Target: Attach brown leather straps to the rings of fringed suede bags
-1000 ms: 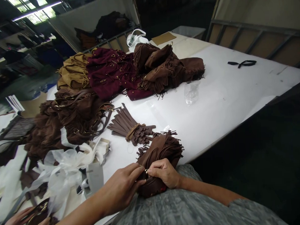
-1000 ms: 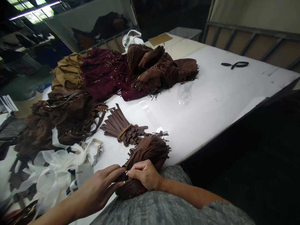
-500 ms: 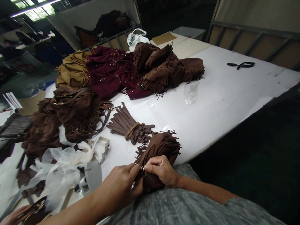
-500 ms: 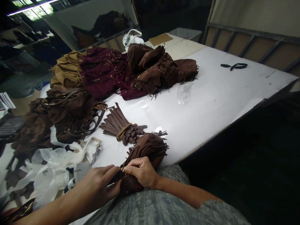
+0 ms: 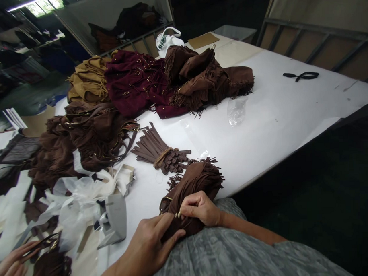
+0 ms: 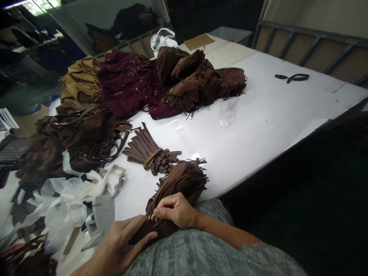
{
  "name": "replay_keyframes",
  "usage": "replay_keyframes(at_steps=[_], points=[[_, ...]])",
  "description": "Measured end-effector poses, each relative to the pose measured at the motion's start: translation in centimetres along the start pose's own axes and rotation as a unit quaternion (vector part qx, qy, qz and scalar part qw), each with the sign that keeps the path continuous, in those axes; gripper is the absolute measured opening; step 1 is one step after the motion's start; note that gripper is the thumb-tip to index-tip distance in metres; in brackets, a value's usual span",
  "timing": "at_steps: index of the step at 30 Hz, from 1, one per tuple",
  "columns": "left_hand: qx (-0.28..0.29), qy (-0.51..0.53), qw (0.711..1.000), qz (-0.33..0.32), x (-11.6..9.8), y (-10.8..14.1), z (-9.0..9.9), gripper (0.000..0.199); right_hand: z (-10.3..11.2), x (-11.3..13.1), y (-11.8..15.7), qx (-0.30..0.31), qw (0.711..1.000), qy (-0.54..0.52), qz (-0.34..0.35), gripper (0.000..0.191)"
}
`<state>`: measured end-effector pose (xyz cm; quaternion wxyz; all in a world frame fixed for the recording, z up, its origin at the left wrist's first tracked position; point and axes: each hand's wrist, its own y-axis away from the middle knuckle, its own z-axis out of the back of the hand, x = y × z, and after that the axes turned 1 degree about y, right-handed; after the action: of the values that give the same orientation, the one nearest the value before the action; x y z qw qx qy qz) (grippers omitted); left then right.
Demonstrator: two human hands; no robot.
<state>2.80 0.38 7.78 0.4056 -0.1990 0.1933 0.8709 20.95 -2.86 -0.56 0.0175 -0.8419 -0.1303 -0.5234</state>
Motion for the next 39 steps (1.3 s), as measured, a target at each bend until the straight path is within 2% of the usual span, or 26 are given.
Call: replay_keyframes(at_steps=[5,8,10,13,15,17,19,21,24,27,29,34,39], points=[[0.058,0.05,0.997,0.028,0.8,-0.9,1.9,0.024,1.1,1.6,-0.2,0.085,0.995,0.034,0.025,0.037],[0.038,0.085,0.994,0.052,1.2,-1.7,3.0,0.028,1.5,2.8,-0.5,0.134,0.988,0.08,0.025,0.046],[0.013,0.133,0.989,0.065,1.2,-2.3,3.3,0.028,1.5,3.2,-0.9,0.13,0.981,0.141,0.04,0.049],[-0.027,0.222,0.969,0.105,0.8,-3.1,3.4,0.027,1.0,2.8,-1.7,0.084,0.965,0.233,0.084,0.045],[-0.053,0.251,0.958,0.129,0.7,-3.3,3.2,0.03,0.5,2.3,-2.1,0.058,0.963,0.243,0.1,0.042],[-0.068,0.231,0.963,0.124,0.8,-3.2,3.2,0.032,0.2,1.9,-2.3,0.051,0.969,0.222,0.097,0.038],[-0.062,0.172,0.979,0.086,1.1,-3.1,3.6,0.03,0.2,1.8,-2.3,0.057,0.971,0.213,0.093,0.035],[-0.025,0.085,0.996,0.029,1.4,-3.1,4.5,0.027,0.3,2.2,-2.4,0.091,0.964,0.229,0.1,0.029],[0.09,-0.04,0.993,-0.065,1.3,-3.6,6.7,0.031,0.7,3.3,-2.8,0.17,0.94,0.27,0.125,0.025],[0.188,-0.067,0.975,-0.103,0.9,-4.3,8.7,0.03,0.7,4.4,-3.1,0.208,0.936,0.259,0.117,0.029],[0.205,-0.058,0.972,-0.103,0.6,-4.5,9.2,0.02,0.6,4.9,-3.1,0.193,0.954,0.215,0.083,0.031],[0.116,-0.129,0.981,-0.09,0.2,-4.3,7.7,0.011,0.2,4.7,-2.7,0.087,0.993,0.073,0.032,0.04],[0.041,-0.137,0.984,-0.107,-0.2,-3.8,6.5,0.005,-0.4,3.8,-2.4,0.033,0.999,-0.022,0.016,0.039]])
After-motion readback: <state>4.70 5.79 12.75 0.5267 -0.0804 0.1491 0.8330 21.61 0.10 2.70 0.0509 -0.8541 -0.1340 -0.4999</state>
